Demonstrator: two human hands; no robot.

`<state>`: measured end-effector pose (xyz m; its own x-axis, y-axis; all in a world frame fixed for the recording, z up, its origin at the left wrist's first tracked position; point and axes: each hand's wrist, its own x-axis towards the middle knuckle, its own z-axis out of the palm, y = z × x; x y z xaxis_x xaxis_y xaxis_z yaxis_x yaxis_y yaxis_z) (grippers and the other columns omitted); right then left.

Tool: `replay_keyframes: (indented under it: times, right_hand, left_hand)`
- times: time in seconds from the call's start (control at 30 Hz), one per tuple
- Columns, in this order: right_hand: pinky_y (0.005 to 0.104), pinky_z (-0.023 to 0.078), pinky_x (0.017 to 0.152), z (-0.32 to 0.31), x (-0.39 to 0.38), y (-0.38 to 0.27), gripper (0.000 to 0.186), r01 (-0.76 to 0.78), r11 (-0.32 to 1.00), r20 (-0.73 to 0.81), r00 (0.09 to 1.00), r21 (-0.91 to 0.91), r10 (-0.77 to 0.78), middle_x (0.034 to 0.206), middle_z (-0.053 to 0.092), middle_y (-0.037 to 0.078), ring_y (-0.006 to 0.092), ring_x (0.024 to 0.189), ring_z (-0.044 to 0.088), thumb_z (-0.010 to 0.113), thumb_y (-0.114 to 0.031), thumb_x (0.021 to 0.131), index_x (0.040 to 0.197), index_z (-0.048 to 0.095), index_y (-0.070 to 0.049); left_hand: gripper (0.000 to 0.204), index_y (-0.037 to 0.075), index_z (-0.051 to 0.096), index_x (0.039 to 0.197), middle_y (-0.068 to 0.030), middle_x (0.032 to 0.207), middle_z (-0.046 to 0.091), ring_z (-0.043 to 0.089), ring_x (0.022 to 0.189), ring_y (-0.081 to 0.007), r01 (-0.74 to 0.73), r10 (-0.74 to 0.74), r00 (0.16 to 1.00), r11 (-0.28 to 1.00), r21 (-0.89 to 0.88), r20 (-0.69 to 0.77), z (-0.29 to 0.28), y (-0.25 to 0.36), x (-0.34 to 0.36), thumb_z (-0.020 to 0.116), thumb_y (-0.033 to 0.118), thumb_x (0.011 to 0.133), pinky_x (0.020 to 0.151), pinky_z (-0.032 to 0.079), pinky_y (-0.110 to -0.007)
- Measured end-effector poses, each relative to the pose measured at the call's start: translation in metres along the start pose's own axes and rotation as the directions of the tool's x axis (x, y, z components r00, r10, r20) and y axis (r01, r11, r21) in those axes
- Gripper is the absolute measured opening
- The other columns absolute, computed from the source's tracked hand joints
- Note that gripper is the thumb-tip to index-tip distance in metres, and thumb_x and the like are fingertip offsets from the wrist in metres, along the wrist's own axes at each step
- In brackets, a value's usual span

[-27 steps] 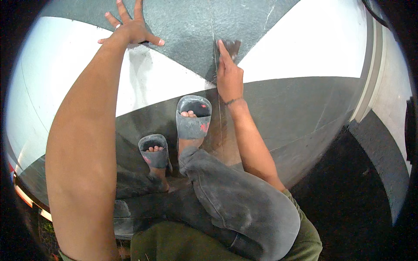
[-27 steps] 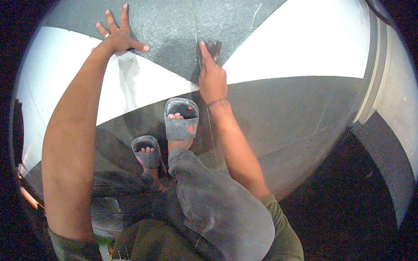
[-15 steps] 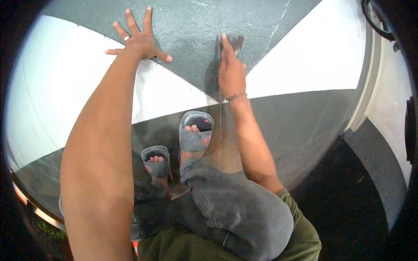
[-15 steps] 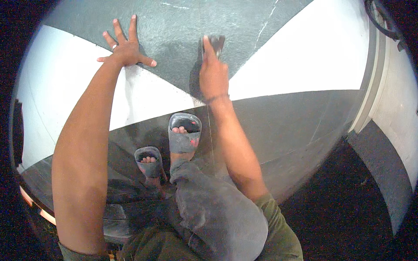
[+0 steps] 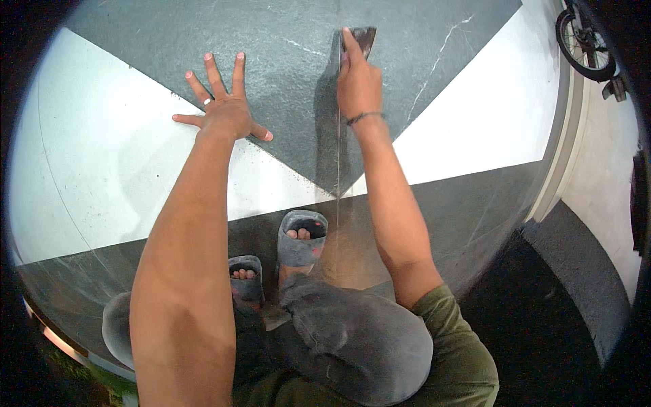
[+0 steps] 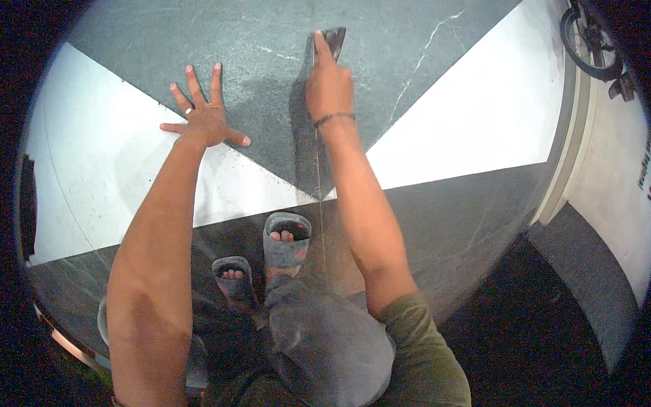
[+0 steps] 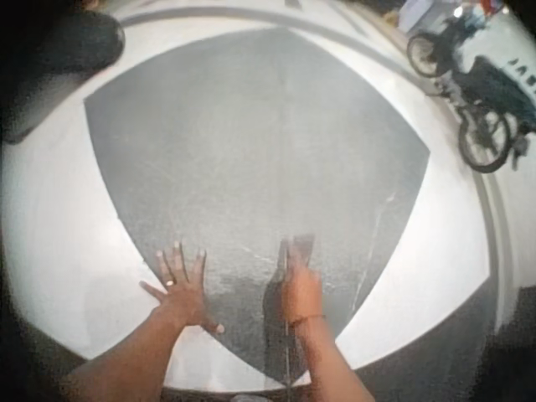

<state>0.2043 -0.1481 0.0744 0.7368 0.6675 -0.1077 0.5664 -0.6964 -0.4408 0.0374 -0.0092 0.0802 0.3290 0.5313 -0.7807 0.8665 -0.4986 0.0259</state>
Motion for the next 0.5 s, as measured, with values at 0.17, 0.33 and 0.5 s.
replay_keyframes:
  times: [0.17,0.33,0.5]
  right_hand:
    - [0.0494,0.05,0.061,-0.009,-0.031,-0.004,0.051,-0.12,0.993,0.142,0.983,0.006,0.118,0.081,0.068,0.026,0.0433,0.071,0.069,0.051,-0.01,0.105,0.154,0.041,-0.019]
    - [0.0501,0.053,0.065,-0.006,0.008,-0.018,0.057,-0.145,0.986,0.087,0.987,0.082,0.137,0.087,0.07,0.03,0.0473,0.076,0.069,0.05,-0.011,0.105,0.158,0.028,-0.016]
    - [0.059,0.05,0.071,-0.006,0.08,-0.024,0.055,-0.075,0.997,0.014,0.997,0.024,0.075,0.09,0.069,0.032,0.0521,0.085,0.067,0.048,-0.01,0.104,0.156,0.029,-0.013]
  left_hand:
    - [0.149,0.041,-0.011,0.163,-0.0162,0.166,-0.032,-0.032,0.147,-0.0493,0.043,-0.043,0.995,0.999,-0.006,0.091,-0.013,0.002,-0.012,0.097,0.048,0.06,0.104,0.01,-0.091]
    - [0.149,0.041,-0.01,0.163,-0.0156,0.166,-0.032,-0.031,0.148,-0.0488,0.071,-0.072,0.982,0.997,0.007,0.177,-0.028,0.007,-0.009,0.097,0.05,0.059,0.106,0.013,-0.089]
    - [0.15,0.041,-0.012,0.163,-0.0145,0.165,-0.034,-0.033,0.147,-0.0492,0.05,-0.055,0.98,0.998,0.03,0.193,-0.029,0.012,-0.007,0.096,0.051,0.059,0.106,0.015,-0.088]
